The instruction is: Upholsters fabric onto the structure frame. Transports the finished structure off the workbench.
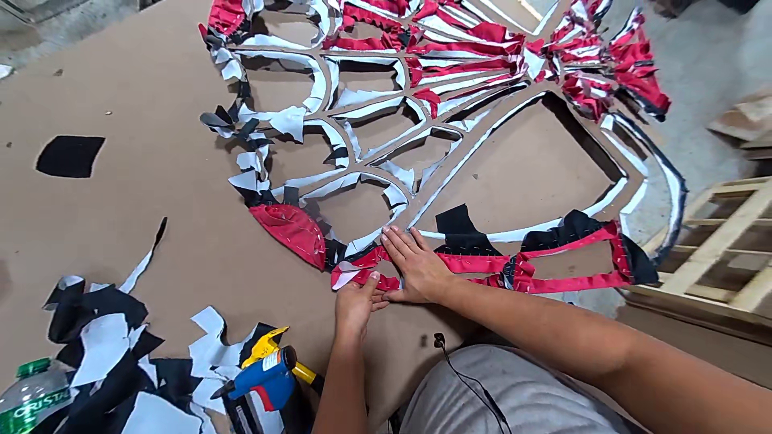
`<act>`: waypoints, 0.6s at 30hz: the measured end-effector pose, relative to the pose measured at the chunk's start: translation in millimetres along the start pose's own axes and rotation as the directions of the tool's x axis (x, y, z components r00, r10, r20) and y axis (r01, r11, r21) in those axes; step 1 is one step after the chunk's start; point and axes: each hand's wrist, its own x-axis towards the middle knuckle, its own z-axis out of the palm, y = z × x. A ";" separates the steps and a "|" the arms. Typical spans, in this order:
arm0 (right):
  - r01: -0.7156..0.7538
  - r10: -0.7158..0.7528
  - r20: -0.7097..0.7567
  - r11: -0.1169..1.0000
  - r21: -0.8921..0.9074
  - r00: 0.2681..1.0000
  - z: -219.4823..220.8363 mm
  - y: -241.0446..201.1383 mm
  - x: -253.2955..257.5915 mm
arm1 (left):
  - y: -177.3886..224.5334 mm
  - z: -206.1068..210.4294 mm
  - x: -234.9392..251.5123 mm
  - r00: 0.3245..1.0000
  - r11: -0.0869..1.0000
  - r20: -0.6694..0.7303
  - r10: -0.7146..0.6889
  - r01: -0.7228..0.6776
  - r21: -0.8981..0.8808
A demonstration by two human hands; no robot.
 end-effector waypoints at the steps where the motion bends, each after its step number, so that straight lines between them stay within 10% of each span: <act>1: 0.000 0.000 0.005 1.000 0.002 1.000 0.1 -0.1 0.1 | 1.7 0.4 -0.8 1.000 1.000 -0.002 -0.002 0.002 0.020; 10: 0.027 -0.028 -0.023 0.999 -0.024 0.999 6.4 2.8 -0.5 | 6.7 -0.7 -10.8 0.991 0.898 0.011 -0.136 0.118 0.424; 13: 0.053 -0.051 -0.041 0.998 0.033 0.998 4.5 7.6 -1.9 | 14.3 -4.3 -27.8 0.988 0.861 -0.076 0.132 -0.076 0.503; 18: 0.410 -0.281 -0.374 0.851 0.328 0.884 -67.8 4.3 -30.5 | 44.5 -20.0 -60.4 0.815 0.812 0.106 0.569 -0.578 0.083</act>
